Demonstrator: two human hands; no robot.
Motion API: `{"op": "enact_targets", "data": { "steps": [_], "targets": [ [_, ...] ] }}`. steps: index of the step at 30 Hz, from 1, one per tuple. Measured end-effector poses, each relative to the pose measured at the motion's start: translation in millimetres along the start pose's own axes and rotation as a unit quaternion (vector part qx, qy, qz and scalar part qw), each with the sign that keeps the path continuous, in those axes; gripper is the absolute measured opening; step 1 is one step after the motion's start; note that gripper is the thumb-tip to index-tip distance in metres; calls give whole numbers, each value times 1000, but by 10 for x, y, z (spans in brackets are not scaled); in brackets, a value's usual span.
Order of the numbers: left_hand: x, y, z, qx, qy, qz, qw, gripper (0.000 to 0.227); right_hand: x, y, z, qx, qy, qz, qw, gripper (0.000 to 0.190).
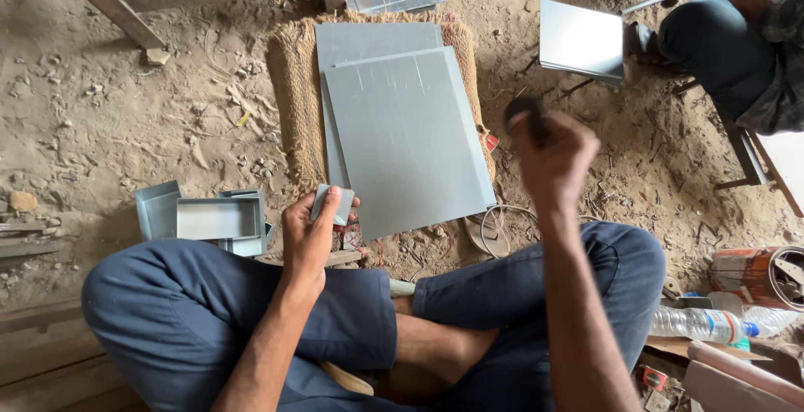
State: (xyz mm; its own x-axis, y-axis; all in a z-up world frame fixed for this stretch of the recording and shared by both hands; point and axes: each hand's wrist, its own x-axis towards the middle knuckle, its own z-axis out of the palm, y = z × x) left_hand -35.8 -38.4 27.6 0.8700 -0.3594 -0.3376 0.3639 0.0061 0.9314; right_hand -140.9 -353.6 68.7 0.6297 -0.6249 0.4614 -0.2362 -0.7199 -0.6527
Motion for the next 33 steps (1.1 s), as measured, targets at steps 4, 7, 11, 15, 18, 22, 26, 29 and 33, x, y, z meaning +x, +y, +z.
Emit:
{"op": "enact_targets", "data": {
  "steps": [4,7,11,15,18,22,26,29,33],
  "targets": [
    [-50,38,-53,35,27,-15,999,23,192,31,-202,30,1,79,996,21],
    [-41,49,-56,14,30,-33,999,27,-157,-77,-190,7,-26,-15,1000,14],
    [-1,32,-59,3,22,-13,1000,26,-718,-139,-150,76,-46,127,988,20],
    [-6,51,-46,22,13,-34,999,27,-876,-148,-175,40,-65,158,985,21],
    [2,80,-42,27,12,-28,999,27,-824,-187,-168,29,-80,185,979,28],
    [-21,46,-72,8,12,-18,1000,27,-872,-198,-153,22,-86,217,972,25],
    [-10,69,-72,14,14,-28,999,28,-853,-200,-150,-12,-84,195,977,27],
    [-9,86,-62,18,17,-34,999,27,-844,-221,-149,1,-87,184,979,24],
    [-10,95,-46,10,12,-33,999,28,-858,-227,-160,-44,-98,197,975,33]
  ]
}}
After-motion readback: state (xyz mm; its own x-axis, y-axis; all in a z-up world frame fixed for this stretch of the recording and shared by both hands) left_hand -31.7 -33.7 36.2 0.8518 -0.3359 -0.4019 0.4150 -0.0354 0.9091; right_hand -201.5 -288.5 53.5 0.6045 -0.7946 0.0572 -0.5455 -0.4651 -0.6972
